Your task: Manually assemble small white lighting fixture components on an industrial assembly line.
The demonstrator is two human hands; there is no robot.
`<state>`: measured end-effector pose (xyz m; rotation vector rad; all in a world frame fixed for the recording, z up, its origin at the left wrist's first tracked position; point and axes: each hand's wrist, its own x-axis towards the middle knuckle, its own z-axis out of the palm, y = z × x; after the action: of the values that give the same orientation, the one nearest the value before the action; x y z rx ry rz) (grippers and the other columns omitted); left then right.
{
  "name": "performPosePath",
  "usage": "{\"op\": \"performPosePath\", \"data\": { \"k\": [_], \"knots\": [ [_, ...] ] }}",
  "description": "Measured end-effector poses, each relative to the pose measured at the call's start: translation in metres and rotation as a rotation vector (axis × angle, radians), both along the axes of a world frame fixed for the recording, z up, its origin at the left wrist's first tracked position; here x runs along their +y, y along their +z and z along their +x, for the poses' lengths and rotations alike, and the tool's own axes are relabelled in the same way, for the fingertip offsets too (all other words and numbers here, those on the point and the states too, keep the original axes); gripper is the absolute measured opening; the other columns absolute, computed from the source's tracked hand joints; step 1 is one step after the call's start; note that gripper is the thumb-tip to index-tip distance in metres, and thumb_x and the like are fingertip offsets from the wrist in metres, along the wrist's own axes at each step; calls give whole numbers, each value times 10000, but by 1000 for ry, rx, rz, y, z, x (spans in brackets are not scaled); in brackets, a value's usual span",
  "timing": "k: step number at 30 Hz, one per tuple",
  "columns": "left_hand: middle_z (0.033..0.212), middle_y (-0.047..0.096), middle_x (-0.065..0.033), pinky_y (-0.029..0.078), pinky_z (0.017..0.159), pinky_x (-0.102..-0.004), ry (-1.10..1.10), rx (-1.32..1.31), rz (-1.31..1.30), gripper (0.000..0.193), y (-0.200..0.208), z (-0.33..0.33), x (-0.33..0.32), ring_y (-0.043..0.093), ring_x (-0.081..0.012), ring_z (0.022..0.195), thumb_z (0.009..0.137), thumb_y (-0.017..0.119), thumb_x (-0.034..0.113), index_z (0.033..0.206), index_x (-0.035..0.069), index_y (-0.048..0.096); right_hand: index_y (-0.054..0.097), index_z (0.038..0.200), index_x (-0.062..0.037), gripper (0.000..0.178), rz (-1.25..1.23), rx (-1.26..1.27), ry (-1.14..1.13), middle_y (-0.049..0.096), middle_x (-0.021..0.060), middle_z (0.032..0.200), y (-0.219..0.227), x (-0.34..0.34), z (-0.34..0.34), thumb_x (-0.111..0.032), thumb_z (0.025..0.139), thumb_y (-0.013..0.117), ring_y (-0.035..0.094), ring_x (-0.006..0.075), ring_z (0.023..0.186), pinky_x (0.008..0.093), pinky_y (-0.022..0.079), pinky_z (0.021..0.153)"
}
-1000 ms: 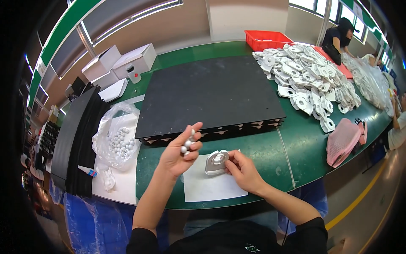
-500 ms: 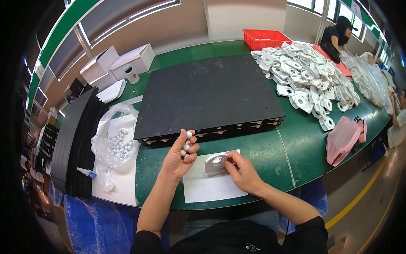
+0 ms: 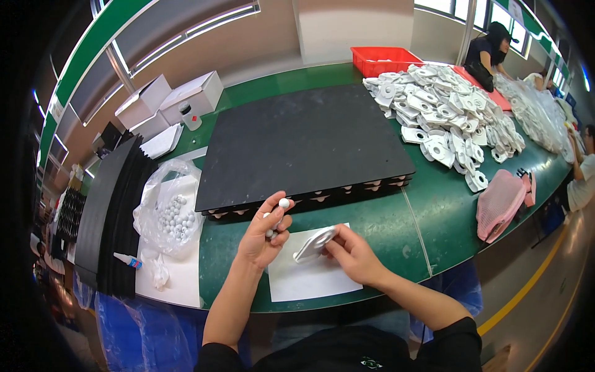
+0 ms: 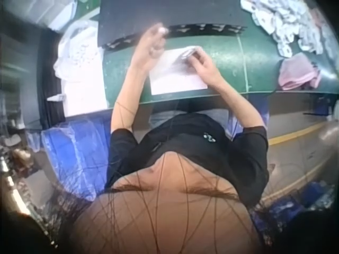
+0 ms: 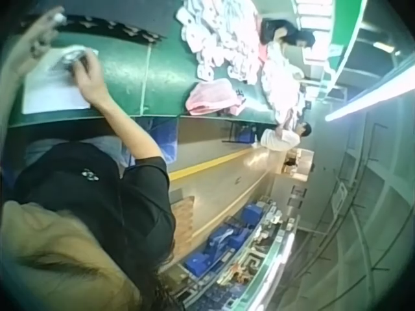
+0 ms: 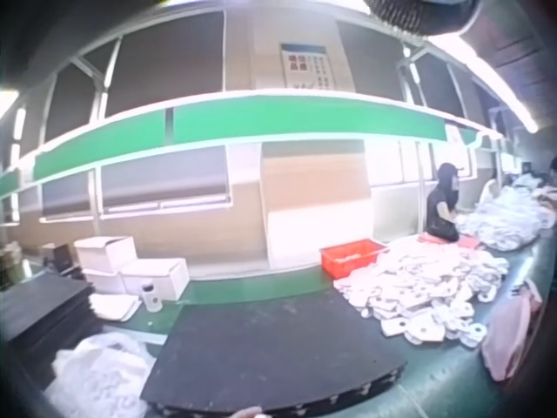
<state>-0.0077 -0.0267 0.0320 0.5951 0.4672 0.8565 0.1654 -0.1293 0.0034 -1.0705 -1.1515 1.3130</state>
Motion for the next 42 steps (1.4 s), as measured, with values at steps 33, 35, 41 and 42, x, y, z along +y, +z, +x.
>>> {"op": "performPosePath", "data": {
  "k": [33,35,41,42],
  "knots": [
    [685,489,28,257,421,-157,-158,231,52,227,-5,12,-13,404,-31,567,815,626,141,1026,78,571,443,1046,-35,152,184,318,-66,570,105,977,4,32,33,-38,896,465,552,155,878,295,449,797],
    [678,489,26,260,422,-156,-150,255,75,221,-6,12,-14,413,-30,566,814,626,139,1020,76,572,433,1084,-36,186,107,353,-80,564,92,969,7,31,29,-58,902,463,556,158,866,295,454,783],
    [676,489,21,267,414,-155,-168,292,99,199,-9,12,-12,422,-31,558,814,627,141,990,66,570,423,1078,-83,189,47,412,-57,561,82,957,4,32,28,-63,898,473,557,185,846,304,453,766],
    [695,505,16,268,413,-156,-179,291,97,194,-10,12,-11,421,-31,557,817,624,145,981,58,569,422,1080,-84,189,48,423,-54,562,82,955,4,32,28,-68,899,473,557,185,844,304,453,764]
  ]
}}
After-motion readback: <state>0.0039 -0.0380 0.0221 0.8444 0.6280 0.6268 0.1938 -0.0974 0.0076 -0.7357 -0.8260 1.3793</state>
